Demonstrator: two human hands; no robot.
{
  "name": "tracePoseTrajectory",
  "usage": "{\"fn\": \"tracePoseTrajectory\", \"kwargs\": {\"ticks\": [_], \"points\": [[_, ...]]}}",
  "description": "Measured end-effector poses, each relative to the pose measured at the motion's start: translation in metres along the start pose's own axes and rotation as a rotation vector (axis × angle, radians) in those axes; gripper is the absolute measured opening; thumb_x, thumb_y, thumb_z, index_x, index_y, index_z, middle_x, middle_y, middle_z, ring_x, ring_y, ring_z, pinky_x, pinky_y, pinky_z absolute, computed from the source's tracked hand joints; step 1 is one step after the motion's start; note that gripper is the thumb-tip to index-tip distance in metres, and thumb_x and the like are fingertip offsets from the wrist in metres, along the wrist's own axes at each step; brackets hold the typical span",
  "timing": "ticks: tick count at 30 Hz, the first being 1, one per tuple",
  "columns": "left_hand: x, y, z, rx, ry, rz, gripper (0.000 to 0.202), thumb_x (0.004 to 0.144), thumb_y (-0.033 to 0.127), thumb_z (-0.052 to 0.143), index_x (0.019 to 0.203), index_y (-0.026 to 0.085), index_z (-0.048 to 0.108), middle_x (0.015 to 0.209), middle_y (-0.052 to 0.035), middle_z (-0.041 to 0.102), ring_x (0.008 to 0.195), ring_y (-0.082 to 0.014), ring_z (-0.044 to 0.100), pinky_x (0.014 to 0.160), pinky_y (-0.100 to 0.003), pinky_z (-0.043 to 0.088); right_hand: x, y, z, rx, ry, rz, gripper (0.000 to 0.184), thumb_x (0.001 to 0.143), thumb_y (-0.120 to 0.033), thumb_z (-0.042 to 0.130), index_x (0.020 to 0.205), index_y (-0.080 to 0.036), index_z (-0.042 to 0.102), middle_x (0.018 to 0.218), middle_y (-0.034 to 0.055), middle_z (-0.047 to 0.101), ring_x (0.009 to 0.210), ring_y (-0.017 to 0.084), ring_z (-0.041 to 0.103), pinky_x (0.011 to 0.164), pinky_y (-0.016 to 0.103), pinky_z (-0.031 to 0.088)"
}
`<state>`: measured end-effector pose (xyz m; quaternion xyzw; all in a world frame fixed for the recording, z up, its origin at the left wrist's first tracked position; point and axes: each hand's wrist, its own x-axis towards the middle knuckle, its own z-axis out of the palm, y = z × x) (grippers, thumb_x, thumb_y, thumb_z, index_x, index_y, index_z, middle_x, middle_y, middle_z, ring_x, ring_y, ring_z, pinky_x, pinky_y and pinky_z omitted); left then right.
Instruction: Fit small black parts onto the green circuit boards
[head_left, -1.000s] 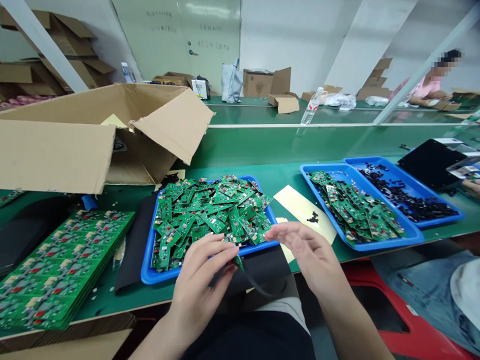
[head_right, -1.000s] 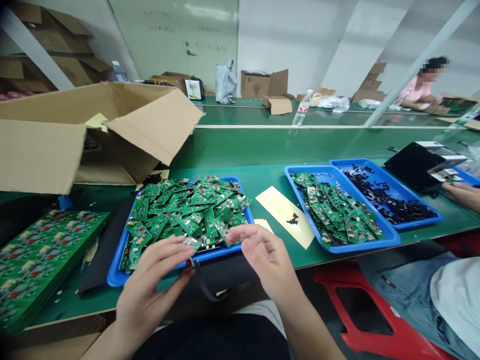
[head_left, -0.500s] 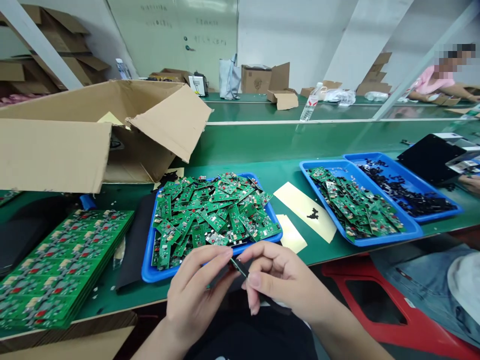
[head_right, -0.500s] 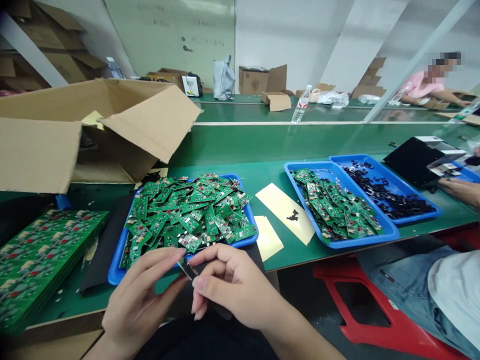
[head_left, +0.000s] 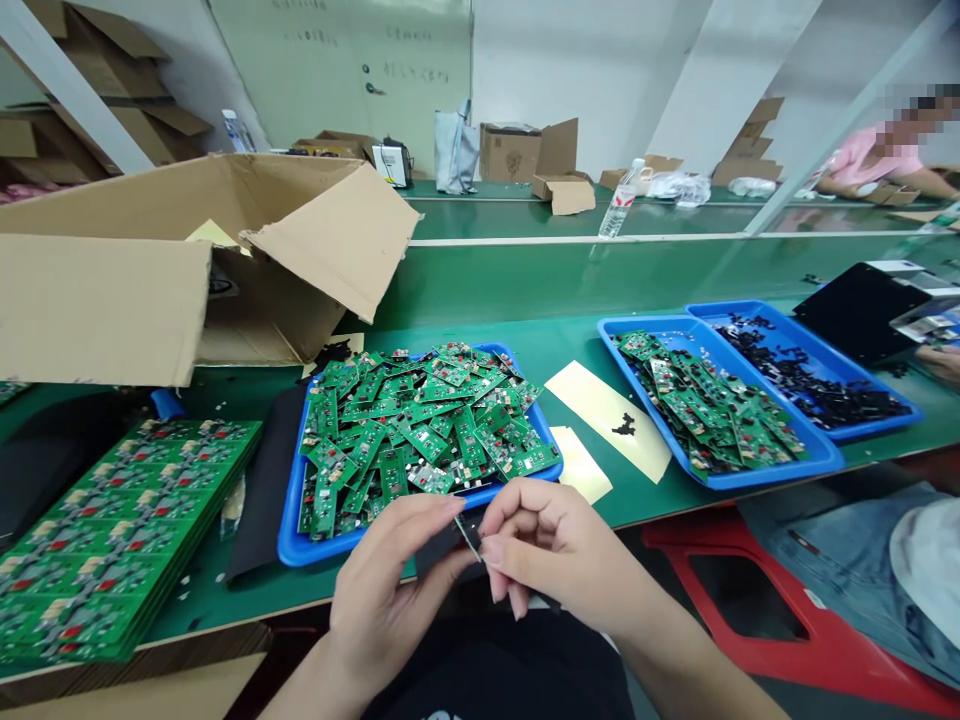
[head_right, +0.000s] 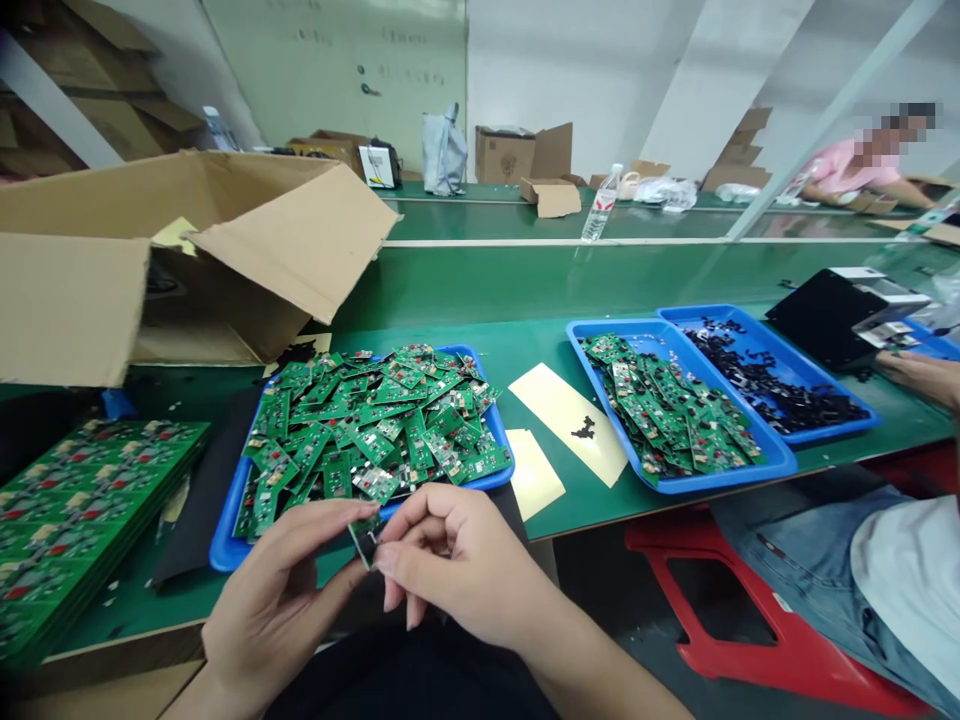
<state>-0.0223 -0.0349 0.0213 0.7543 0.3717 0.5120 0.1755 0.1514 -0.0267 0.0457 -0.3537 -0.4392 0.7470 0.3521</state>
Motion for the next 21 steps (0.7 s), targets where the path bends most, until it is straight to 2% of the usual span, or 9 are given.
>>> {"fn": "tracePoseTrajectory", "kwargs": {"ticks": [4, 9, 12, 15, 21], "points": [[-0.009, -0.002, 0.008, -0.227, -0.009, -0.143, 0.055, 0.083, 0.012, 0.060, 0.131, 0.032, 0.042, 0.104, -0.0051, 0.064, 0.094, -0.0184, 0.066, 0.075, -0.028, 0.059, -0.005, -0.005, 0.000, -0.270, 0.098, -0.125, 0.006, 0.080, -0.022, 0.060, 0.079, -0.016, 0.059, 0.062, -0.0024, 0.060, 0.052, 0.007, 0.054, 0.048, 0.016, 0.043], [-0.011, 0.006, 0.009, -0.136, -0.074, -0.159, 0.043, 0.082, 0.010, 0.059, 0.122, 0.028, 0.052, 0.108, -0.0058, 0.066, 0.099, -0.0190, 0.065, 0.087, -0.030, 0.054, -0.005, -0.003, 0.001, -0.595, 0.184, -0.367, 0.011, 0.084, -0.024, 0.056, 0.076, -0.018, 0.059, 0.070, -0.0004, 0.063, 0.063, 0.011, 0.058, 0.059, 0.022, 0.047], [-0.010, 0.009, 0.006, -0.089, -0.081, -0.215, 0.041, 0.082, 0.011, 0.060, 0.119, 0.028, 0.054, 0.105, -0.0032, 0.069, 0.094, -0.0165, 0.066, 0.084, -0.024, 0.054, -0.006, 0.001, 0.000, -0.763, 0.210, -0.496, 0.017, 0.089, -0.026, 0.050, 0.076, -0.019, 0.059, 0.068, 0.0002, 0.062, 0.061, 0.012, 0.056, 0.058, 0.023, 0.044], [-0.007, 0.011, 0.004, -0.117, -0.106, -0.262, 0.041, 0.081, 0.012, 0.060, 0.117, 0.031, 0.055, 0.101, 0.0002, 0.070, 0.084, -0.0132, 0.068, 0.076, -0.018, 0.055, -0.008, 0.003, -0.002, -0.848, 0.233, -0.522, 0.016, 0.090, -0.027, 0.050, 0.079, -0.019, 0.058, 0.068, -0.0001, 0.061, 0.060, 0.012, 0.056, 0.057, 0.023, 0.042], [0.004, 0.014, 0.002, -0.178, -0.151, -0.345, 0.035, 0.083, 0.009, 0.055, 0.112, 0.030, 0.059, 0.092, 0.0018, 0.071, 0.077, -0.0107, 0.069, 0.069, -0.015, 0.055, -0.009, 0.003, -0.001, -0.953, 0.252, -0.524, 0.016, 0.089, -0.024, 0.048, 0.076, -0.019, 0.057, 0.065, -0.0010, 0.058, 0.058, 0.012, 0.053, 0.055, 0.022, 0.040]]}}
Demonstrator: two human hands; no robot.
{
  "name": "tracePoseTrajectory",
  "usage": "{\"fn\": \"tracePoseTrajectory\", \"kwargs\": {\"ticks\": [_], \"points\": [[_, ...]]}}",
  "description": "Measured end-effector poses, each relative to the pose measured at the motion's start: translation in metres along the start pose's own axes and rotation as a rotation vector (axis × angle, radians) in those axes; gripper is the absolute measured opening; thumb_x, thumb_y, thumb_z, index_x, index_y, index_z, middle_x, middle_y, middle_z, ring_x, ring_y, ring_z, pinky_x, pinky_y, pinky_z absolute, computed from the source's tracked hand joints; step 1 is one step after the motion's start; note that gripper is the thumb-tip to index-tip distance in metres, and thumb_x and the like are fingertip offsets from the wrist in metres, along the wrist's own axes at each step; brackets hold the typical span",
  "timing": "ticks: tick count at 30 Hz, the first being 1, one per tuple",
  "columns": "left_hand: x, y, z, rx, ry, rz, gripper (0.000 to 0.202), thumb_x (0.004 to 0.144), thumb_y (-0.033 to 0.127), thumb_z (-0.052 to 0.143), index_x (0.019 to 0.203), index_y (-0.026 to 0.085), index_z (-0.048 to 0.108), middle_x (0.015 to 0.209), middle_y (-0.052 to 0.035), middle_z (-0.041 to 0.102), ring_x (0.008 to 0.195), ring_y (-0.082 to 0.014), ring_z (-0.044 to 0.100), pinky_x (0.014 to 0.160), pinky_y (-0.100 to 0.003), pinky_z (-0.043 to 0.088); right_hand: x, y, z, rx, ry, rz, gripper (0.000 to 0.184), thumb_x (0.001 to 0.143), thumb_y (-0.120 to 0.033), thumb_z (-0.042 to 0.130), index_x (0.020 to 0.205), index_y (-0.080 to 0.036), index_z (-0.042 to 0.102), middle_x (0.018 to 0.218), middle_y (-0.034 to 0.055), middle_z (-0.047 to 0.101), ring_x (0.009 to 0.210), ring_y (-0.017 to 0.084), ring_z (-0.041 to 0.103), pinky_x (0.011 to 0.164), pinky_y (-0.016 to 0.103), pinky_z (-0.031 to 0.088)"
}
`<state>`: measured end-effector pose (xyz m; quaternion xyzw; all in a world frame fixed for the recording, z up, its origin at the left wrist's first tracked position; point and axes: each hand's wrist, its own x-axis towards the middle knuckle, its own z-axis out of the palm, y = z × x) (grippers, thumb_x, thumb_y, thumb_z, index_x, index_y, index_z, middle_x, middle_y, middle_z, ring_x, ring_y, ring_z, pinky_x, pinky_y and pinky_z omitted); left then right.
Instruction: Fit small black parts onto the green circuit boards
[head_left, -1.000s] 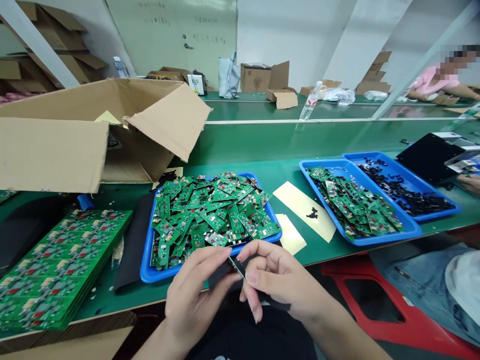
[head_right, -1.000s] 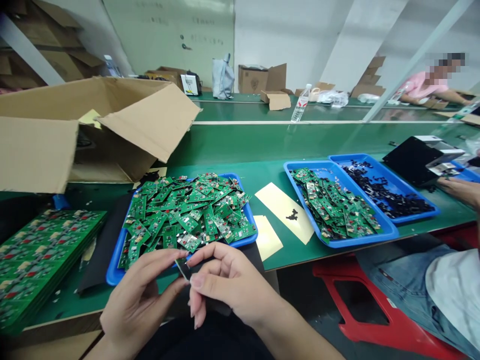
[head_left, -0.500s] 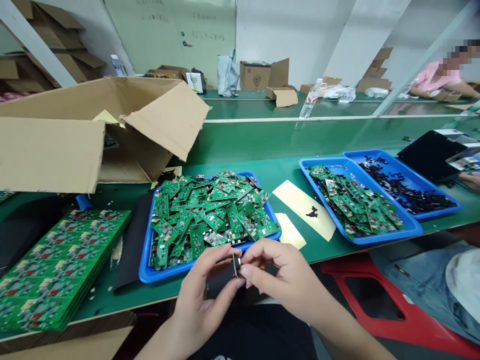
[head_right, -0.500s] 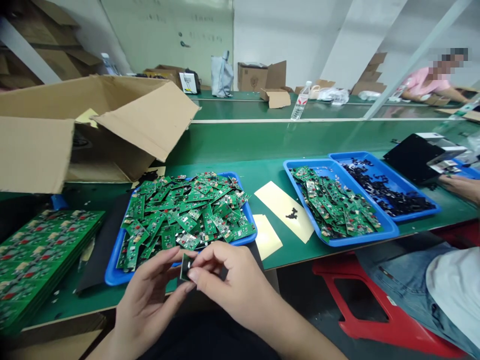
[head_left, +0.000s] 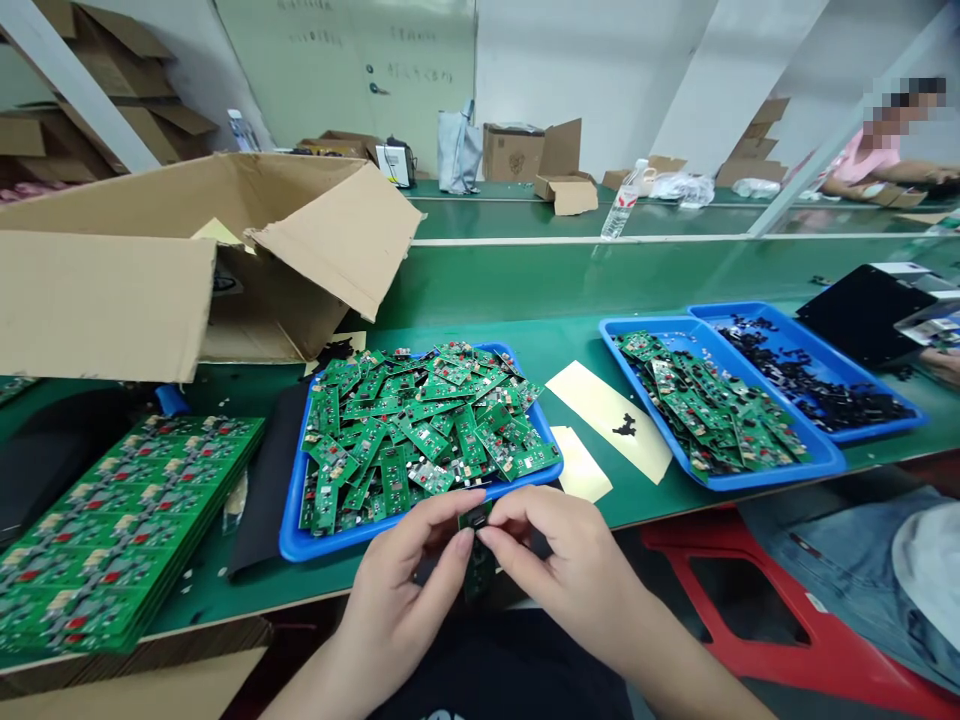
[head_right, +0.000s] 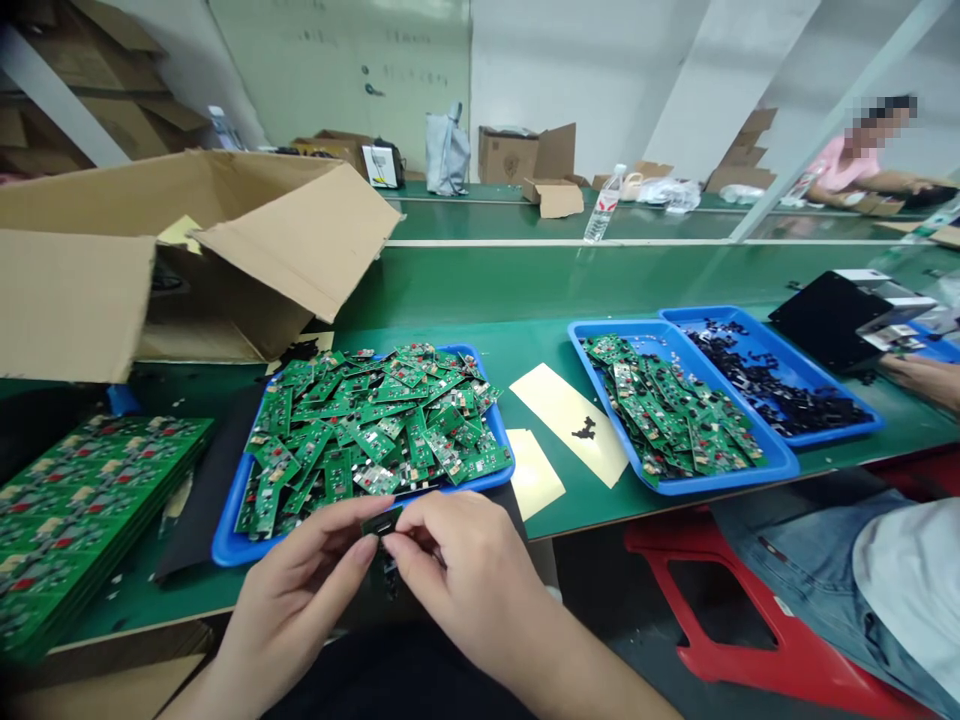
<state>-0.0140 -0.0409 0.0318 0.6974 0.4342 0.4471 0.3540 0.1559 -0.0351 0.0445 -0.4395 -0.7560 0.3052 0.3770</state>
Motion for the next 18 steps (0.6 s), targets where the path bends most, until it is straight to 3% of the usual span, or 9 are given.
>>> {"fn": "tracePoseTrajectory", "kwargs": {"ticks": [6, 12, 18], "points": [[0.003, 0.000, 0.001, -0.020, 0.016, -0.034, 0.033, 0.079, 0.006, 0.057, 0.104, 0.027, 0.064, 0.085, 0.0033, 0.073, 0.072, -0.0095, 0.070, 0.065, -0.012, 0.054, 0.002, -0.003, 0.003, -0.092, 0.054, -0.042, 0.019, 0.089, -0.022, 0.047, 0.073, -0.019, 0.057, 0.060, -0.0007, 0.055, 0.055, 0.012, 0.051, 0.054, 0.023, 0.038], [0.004, -0.003, 0.006, -0.101, 0.082, -0.105, 0.028, 0.077, 0.007, 0.059, 0.097, 0.024, 0.067, 0.083, 0.0035, 0.074, 0.071, -0.0097, 0.071, 0.066, -0.011, 0.055, 0.000, -0.002, 0.010, -0.258, 0.136, -0.176, 0.024, 0.091, -0.018, 0.043, 0.071, -0.018, 0.056, 0.060, 0.0007, 0.053, 0.057, 0.014, 0.048, 0.056, 0.026, 0.037], [0.004, -0.009, 0.010, -0.124, 0.123, -0.086, 0.028, 0.077, 0.007, 0.059, 0.095, 0.027, 0.066, 0.082, 0.0056, 0.073, 0.070, -0.0086, 0.071, 0.064, -0.010, 0.055, 0.000, 0.004, 0.016, -0.325, 0.225, -0.284, 0.022, 0.089, -0.012, 0.044, 0.071, -0.016, 0.056, 0.056, 0.0000, 0.049, 0.056, 0.015, 0.045, 0.060, 0.028, 0.040]]}}
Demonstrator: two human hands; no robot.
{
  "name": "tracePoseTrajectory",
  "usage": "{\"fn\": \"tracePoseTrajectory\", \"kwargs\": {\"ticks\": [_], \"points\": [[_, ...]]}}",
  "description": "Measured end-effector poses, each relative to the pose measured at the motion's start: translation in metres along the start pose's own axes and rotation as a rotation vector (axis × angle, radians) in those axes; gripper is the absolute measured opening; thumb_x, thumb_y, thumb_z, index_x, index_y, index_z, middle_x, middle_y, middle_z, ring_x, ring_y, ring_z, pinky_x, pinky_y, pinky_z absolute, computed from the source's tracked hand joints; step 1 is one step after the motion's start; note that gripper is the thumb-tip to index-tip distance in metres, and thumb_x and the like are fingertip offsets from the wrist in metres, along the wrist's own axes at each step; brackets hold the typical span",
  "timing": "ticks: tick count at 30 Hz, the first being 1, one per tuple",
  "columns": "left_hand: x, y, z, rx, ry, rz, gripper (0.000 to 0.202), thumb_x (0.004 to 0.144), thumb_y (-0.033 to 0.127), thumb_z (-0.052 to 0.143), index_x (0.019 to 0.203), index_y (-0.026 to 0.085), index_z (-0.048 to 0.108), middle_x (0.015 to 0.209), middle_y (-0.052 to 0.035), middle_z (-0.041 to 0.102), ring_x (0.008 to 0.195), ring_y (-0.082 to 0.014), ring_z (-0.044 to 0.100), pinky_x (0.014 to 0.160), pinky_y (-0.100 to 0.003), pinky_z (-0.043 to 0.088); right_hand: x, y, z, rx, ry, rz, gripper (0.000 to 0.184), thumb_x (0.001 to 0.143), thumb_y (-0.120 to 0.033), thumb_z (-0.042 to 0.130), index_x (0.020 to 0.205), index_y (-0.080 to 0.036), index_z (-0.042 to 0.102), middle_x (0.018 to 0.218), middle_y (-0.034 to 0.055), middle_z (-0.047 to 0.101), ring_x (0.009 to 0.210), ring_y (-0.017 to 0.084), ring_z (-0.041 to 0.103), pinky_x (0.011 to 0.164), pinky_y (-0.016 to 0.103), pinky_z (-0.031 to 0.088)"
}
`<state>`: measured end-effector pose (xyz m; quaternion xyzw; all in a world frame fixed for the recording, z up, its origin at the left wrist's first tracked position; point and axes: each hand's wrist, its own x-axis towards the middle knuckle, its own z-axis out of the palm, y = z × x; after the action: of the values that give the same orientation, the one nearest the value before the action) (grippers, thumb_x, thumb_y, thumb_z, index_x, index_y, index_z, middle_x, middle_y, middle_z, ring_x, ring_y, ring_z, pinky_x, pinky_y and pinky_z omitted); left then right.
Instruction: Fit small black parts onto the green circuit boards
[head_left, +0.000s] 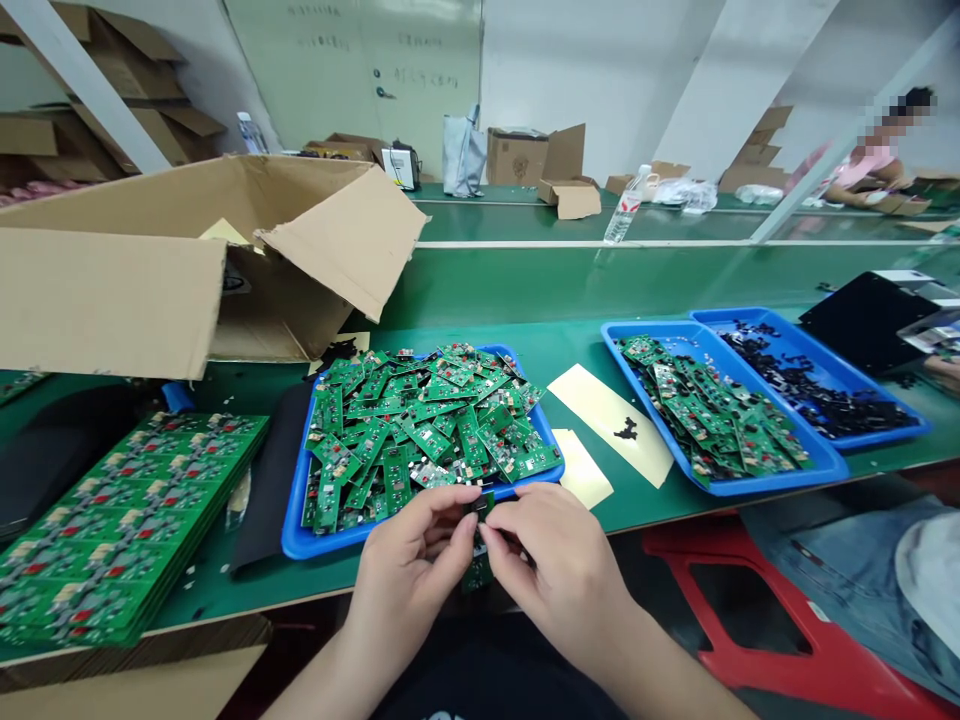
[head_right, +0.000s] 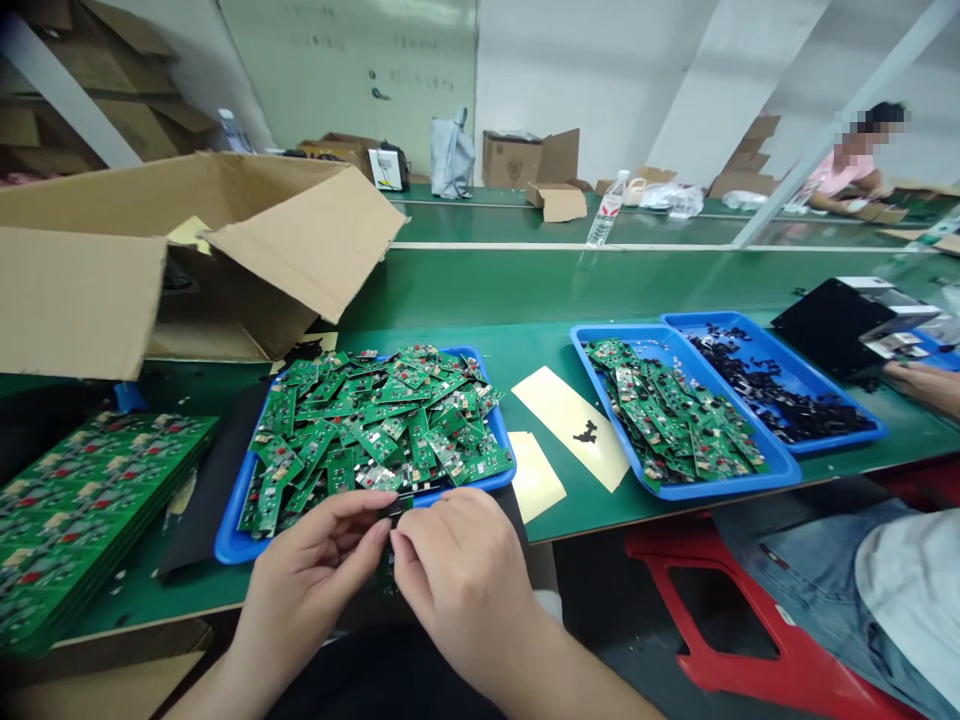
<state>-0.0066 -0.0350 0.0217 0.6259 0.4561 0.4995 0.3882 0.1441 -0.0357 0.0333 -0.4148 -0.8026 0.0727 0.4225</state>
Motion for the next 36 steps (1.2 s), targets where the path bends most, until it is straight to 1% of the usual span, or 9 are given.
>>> {"fn": "tracePoseTrajectory", "kwargs": {"ticks": [10, 18, 21, 23, 25, 27, 29, 32, 36], "points": [[0.002, -0.001, -0.004, 0.163, -0.033, 0.108, 0.023, 0.075, 0.007, 0.061, 0.090, 0.023, 0.065, 0.073, 0.0068, 0.073, 0.059, -0.0058, 0.069, 0.059, -0.006, 0.053, 0.001, 0.007, 0.004, -0.076, 0.051, -0.034, 0.020, 0.085, -0.009, 0.047, 0.068, -0.017, 0.054, 0.054, -0.0020, 0.050, 0.052, 0.012, 0.045, 0.074, 0.029, 0.047], [0.011, 0.004, 0.004, 0.377, 0.071, 0.291, 0.009, 0.077, 0.010, 0.059, 0.081, 0.016, 0.064, 0.069, 0.0020, 0.072, 0.052, -0.0060, 0.065, 0.055, -0.008, 0.051, 0.005, 0.006, 0.014, -0.133, 0.170, -0.004, 0.020, 0.085, -0.012, 0.048, 0.068, -0.017, 0.054, 0.051, -0.0045, 0.050, 0.047, 0.010, 0.046, 0.073, 0.028, 0.046], [0.013, 0.003, 0.004, 0.383, 0.083, 0.308, 0.010, 0.075, 0.009, 0.059, 0.080, 0.017, 0.064, 0.068, 0.0027, 0.071, 0.052, -0.0064, 0.065, 0.057, -0.009, 0.051, 0.009, 0.019, 0.004, -0.195, 0.254, 0.062, 0.023, 0.085, -0.011, 0.048, 0.064, -0.018, 0.054, 0.051, -0.0040, 0.050, 0.047, 0.010, 0.047, 0.063, 0.025, 0.045], [0.012, 0.002, 0.002, 0.342, 0.106, 0.251, 0.013, 0.073, 0.009, 0.060, 0.080, 0.019, 0.065, 0.067, 0.0041, 0.070, 0.053, -0.0066, 0.065, 0.058, -0.010, 0.051, 0.010, 0.033, -0.010, -0.223, 0.373, 0.191, 0.021, 0.084, -0.013, 0.050, 0.065, -0.019, 0.055, 0.053, -0.0027, 0.052, 0.049, 0.011, 0.049, 0.054, 0.023, 0.042], [0.010, 0.002, 0.001, 0.224, 0.154, 0.123, 0.015, 0.072, 0.010, 0.061, 0.081, 0.021, 0.066, 0.068, 0.0055, 0.070, 0.054, -0.0064, 0.065, 0.057, -0.009, 0.051, 0.010, 0.045, -0.024, -0.063, 0.456, 0.391, 0.010, 0.083, -0.019, 0.057, 0.072, -0.019, 0.057, 0.059, -0.0016, 0.056, 0.053, 0.012, 0.055, 0.053, 0.023, 0.044], [0.008, 0.004, 0.002, 0.060, 0.203, -0.025, 0.014, 0.073, 0.012, 0.062, 0.080, 0.023, 0.067, 0.068, 0.0063, 0.068, 0.056, -0.0061, 0.063, 0.055, -0.009, 0.050, 0.008, 0.047, -0.032, 0.277, 0.394, 0.488, 0.005, 0.082, -0.024, 0.060, 0.084, -0.020, 0.057, 0.070, -0.0005, 0.060, 0.061, 0.013, 0.062, 0.059, 0.024, 0.050], [0.009, 0.006, 0.004, -0.087, 0.232, -0.130, 0.012, 0.072, 0.015, 0.063, 0.079, 0.024, 0.068, 0.067, 0.0060, 0.066, 0.058, -0.0063, 0.062, 0.054, -0.008, 0.049, 0.004, 0.040, -0.031, 0.615, 0.244, 0.471, 0.015, 0.082, -0.025, 0.062, 0.096, -0.024, 0.055, 0.094, 0.0026, 0.061, 0.072, 0.014, 0.066, 0.070, 0.028, 0.054], [0.011, 0.007, 0.005, -0.235, 0.193, -0.172, 0.013, 0.071, 0.015, 0.067, 0.080, 0.024, 0.068, 0.071, 0.0044, 0.067, 0.064, -0.0076, 0.064, 0.058, -0.009, 0.050, -0.006, 0.022, -0.018, 0.923, 0.079, 0.468, 0.037, 0.083, -0.026, 0.063, 0.116, -0.033, 0.046, 0.129, 0.0065, 0.045, 0.090, 0.017, 0.066, 0.084, 0.037, 0.052], [0.012, 0.006, 0.006, -0.297, 0.117, -0.144, 0.019, 0.071, 0.014, 0.068, 0.087, 0.025, 0.067, 0.075, 0.0034, 0.068, 0.065, -0.0089, 0.065, 0.058, -0.011, 0.052, -0.021, 0.007, 0.004, 0.941, 0.123, 0.482, 0.071, 0.081, -0.024, 0.066, 0.135, -0.041, 0.024, 0.126, 0.0061, 0.048, 0.085, 0.014, 0.066, 0.085, 0.035, 0.052]]}}
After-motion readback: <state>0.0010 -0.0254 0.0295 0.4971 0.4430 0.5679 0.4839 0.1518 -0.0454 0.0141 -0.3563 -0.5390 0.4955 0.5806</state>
